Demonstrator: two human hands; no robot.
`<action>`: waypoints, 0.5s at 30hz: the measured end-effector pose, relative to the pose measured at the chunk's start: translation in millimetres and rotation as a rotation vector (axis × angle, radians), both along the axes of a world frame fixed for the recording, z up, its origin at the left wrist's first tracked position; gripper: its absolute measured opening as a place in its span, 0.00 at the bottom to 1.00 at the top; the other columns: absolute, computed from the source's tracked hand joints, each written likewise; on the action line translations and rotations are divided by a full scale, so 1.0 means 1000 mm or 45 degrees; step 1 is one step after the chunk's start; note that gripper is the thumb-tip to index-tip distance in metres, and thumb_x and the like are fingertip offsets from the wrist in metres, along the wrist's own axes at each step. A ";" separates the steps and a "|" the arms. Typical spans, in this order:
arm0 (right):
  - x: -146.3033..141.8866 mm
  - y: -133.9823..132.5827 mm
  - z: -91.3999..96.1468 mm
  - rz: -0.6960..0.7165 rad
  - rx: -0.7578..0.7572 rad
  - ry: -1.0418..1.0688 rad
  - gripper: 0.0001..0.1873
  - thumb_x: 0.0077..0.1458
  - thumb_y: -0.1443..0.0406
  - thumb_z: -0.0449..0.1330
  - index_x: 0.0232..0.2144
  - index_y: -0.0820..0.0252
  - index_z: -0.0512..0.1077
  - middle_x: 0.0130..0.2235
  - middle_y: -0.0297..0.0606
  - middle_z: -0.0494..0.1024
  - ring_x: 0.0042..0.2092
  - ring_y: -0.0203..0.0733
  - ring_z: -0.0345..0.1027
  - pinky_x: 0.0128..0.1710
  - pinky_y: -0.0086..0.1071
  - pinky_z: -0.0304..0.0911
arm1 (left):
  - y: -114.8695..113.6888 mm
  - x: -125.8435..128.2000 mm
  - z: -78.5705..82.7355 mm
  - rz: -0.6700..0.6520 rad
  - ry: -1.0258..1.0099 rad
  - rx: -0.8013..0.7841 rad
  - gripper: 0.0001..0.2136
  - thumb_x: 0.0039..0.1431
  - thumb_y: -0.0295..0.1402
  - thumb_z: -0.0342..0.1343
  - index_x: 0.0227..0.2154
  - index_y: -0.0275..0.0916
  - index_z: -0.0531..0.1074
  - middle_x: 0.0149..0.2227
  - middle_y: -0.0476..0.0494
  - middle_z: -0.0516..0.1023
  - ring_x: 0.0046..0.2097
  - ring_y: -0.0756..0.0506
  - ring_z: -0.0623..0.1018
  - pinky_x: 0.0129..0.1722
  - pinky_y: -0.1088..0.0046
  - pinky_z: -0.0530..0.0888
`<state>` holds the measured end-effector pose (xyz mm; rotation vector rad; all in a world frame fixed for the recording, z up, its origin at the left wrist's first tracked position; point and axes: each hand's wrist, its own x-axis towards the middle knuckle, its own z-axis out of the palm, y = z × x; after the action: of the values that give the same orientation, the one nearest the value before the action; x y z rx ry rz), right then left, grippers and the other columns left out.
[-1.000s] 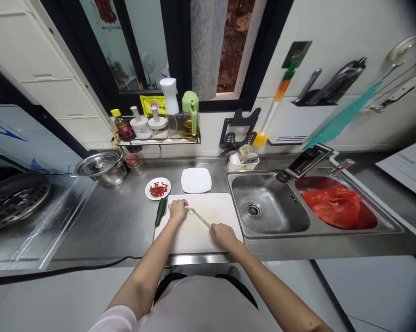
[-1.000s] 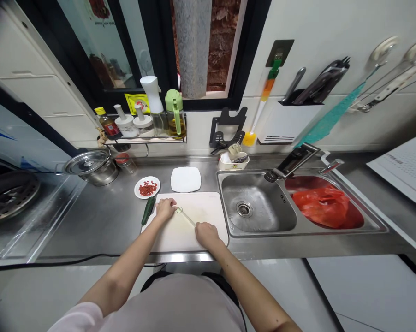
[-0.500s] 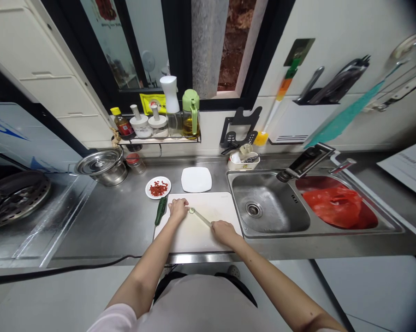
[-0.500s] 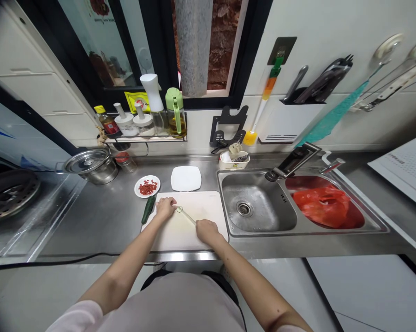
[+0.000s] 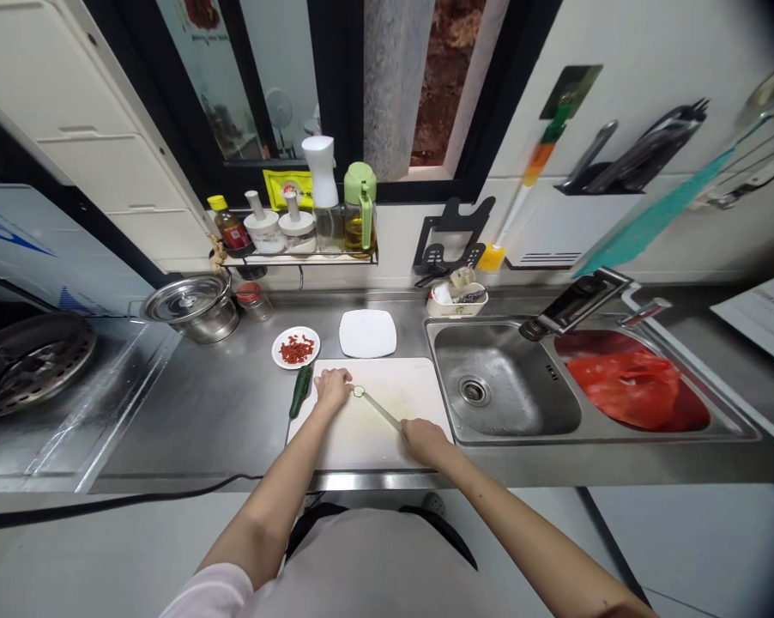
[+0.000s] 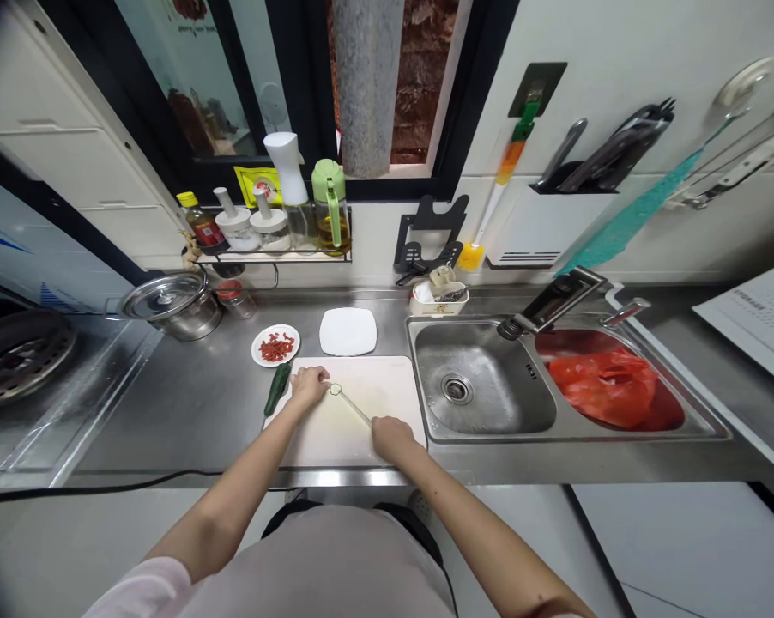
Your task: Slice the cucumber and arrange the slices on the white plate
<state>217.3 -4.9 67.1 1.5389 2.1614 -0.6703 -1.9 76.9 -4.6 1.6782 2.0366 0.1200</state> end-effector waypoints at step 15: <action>-0.010 0.007 -0.004 -0.027 -0.002 0.021 0.18 0.59 0.70 0.45 0.45 0.66 0.71 0.43 0.55 0.76 0.47 0.51 0.71 0.41 0.39 0.63 | 0.002 0.000 -0.004 0.004 -0.014 -0.014 0.07 0.52 0.36 0.59 0.35 0.46 0.72 0.42 0.47 0.77 0.50 0.39 0.68 0.47 0.62 0.59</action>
<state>207.4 2.0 63.0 1.5632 2.1586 -0.6935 -2.2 79.1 -8.1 1.6646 2.0284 0.1185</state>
